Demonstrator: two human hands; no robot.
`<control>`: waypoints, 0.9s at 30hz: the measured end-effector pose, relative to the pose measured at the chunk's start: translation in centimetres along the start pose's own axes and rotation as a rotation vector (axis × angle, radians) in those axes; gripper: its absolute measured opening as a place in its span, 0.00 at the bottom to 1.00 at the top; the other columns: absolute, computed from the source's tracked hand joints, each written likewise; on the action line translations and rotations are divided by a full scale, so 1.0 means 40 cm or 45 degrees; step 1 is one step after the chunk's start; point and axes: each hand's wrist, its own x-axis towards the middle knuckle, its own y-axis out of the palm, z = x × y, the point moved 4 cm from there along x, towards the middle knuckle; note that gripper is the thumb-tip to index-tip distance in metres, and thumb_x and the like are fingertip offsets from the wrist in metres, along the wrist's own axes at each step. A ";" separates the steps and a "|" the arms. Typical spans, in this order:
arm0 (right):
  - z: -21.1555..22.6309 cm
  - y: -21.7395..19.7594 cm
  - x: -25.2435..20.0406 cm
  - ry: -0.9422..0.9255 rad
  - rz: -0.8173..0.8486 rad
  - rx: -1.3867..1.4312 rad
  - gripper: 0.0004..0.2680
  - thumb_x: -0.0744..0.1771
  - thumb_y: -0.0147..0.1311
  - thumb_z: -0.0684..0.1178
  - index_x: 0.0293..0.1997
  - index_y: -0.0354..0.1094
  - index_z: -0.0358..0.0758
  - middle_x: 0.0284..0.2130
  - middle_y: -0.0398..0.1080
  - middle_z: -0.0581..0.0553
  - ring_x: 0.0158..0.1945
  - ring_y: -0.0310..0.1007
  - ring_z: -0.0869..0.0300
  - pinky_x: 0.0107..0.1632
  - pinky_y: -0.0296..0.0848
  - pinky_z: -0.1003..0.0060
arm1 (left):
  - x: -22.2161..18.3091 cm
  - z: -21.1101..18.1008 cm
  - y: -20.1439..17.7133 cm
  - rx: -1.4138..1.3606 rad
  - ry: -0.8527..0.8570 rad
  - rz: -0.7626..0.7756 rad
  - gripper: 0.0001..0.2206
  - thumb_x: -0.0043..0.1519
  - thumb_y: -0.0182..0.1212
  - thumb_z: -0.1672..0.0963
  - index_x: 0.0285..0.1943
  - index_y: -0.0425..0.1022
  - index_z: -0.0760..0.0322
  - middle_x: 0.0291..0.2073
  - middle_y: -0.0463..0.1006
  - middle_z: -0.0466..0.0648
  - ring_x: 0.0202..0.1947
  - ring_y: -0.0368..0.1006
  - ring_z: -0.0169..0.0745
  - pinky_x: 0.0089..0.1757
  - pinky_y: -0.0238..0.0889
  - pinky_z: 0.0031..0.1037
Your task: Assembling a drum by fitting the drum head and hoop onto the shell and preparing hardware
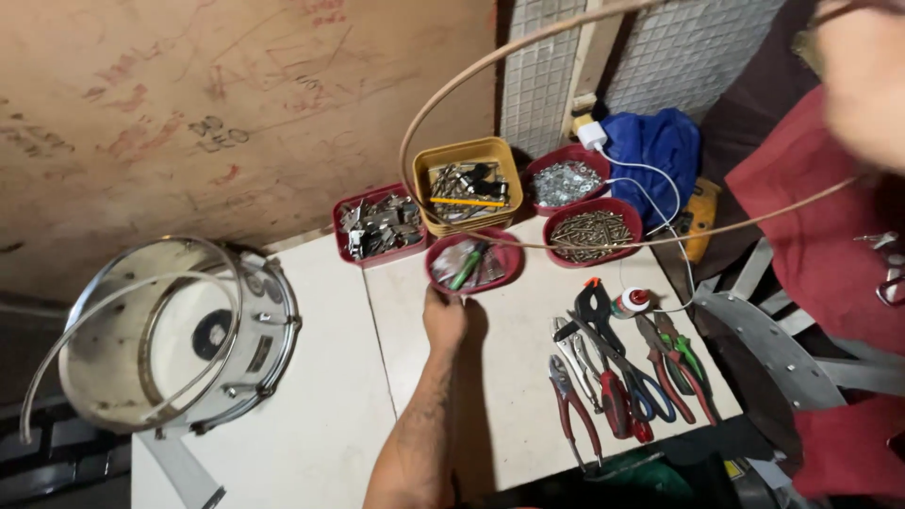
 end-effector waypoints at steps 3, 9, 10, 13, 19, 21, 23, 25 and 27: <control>0.363 0.102 -0.326 -0.274 -0.031 -0.022 0.07 0.74 0.39 0.38 0.43 0.52 0.51 0.33 0.46 0.56 0.34 0.46 0.69 0.33 0.44 0.65 | 0.059 0.091 0.005 0.036 -0.137 0.075 0.24 0.59 0.56 0.55 0.66 0.66 0.64 0.59 0.77 0.54 0.61 0.72 0.50 0.60 0.61 0.35; 0.642 0.279 -0.635 -0.899 0.104 -0.281 0.19 0.64 0.51 0.32 0.59 0.78 0.39 0.47 0.71 0.34 0.36 0.72 0.53 0.36 0.72 0.63 | -0.013 0.152 -0.254 -0.390 -0.239 -0.079 0.13 0.62 0.58 0.56 0.51 0.81 0.69 0.41 0.85 0.54 0.41 0.80 0.41 0.43 0.73 0.27; 0.650 0.334 -0.654 -0.753 0.223 -0.235 0.20 0.62 0.49 0.31 0.56 0.76 0.44 0.48 0.67 0.32 0.36 0.72 0.53 0.33 0.75 0.63 | -0.041 0.153 -0.326 -0.190 -0.114 -0.109 0.13 0.62 0.59 0.55 0.47 0.84 0.66 0.42 0.86 0.51 0.43 0.81 0.39 0.48 0.72 0.27; 0.596 0.513 -0.737 -1.055 0.177 -0.141 0.15 0.66 0.50 0.42 0.58 0.75 0.40 0.40 0.60 0.36 0.38 0.68 0.43 0.46 0.71 0.48 | -0.209 -0.007 -0.520 -0.777 -0.418 -0.238 0.11 0.65 0.55 0.55 0.49 0.78 0.67 0.36 0.82 0.56 0.28 0.77 0.45 0.30 0.69 0.25; 0.431 0.766 -1.033 -1.483 0.338 0.247 0.10 0.65 0.53 0.34 0.51 0.72 0.31 0.36 0.59 0.39 0.22 0.58 0.59 0.18 0.64 0.68 | -0.366 0.078 -0.702 -1.123 -0.474 -0.075 0.21 0.70 0.44 0.45 0.53 0.71 0.63 0.45 0.80 0.60 0.29 0.76 0.45 0.29 0.71 0.31; 0.336 0.827 -1.107 -1.466 0.525 0.132 0.13 0.64 0.56 0.37 0.53 0.72 0.34 0.35 0.58 0.41 0.25 0.59 0.56 0.20 0.65 0.63 | -0.420 0.089 -0.704 -1.034 -0.558 -0.239 0.15 0.69 0.49 0.50 0.48 0.72 0.66 0.38 0.80 0.61 0.24 0.70 0.41 0.25 0.68 0.30; 0.265 0.868 -1.173 -1.446 0.706 0.005 0.16 0.62 0.59 0.40 0.56 0.72 0.38 0.33 0.58 0.43 0.27 0.60 0.53 0.22 0.65 0.58 | -0.472 0.118 -0.695 -0.945 -0.646 -0.393 0.10 0.68 0.55 0.55 0.44 0.72 0.69 0.32 0.79 0.63 0.18 0.63 0.37 0.21 0.64 0.29; 0.219 0.906 -1.232 -1.292 1.164 -0.105 0.13 0.66 0.59 0.42 0.57 0.69 0.33 0.32 0.59 0.43 0.31 0.65 0.50 0.28 0.67 0.56 | -0.509 0.159 -0.667 -0.872 -0.843 -0.325 0.06 0.66 0.55 0.57 0.44 0.73 0.65 0.29 0.79 0.58 0.19 0.66 0.40 0.22 0.63 0.27; 0.197 0.939 -1.248 -1.280 1.291 -0.212 0.19 0.63 0.66 0.46 0.60 0.68 0.39 0.37 0.58 0.41 0.39 0.64 0.45 0.38 0.68 0.51 | -0.523 0.193 -0.629 -0.866 -0.877 -0.315 0.09 0.65 0.55 0.58 0.52 0.70 0.67 0.31 0.78 0.60 0.22 0.71 0.47 0.24 0.68 0.32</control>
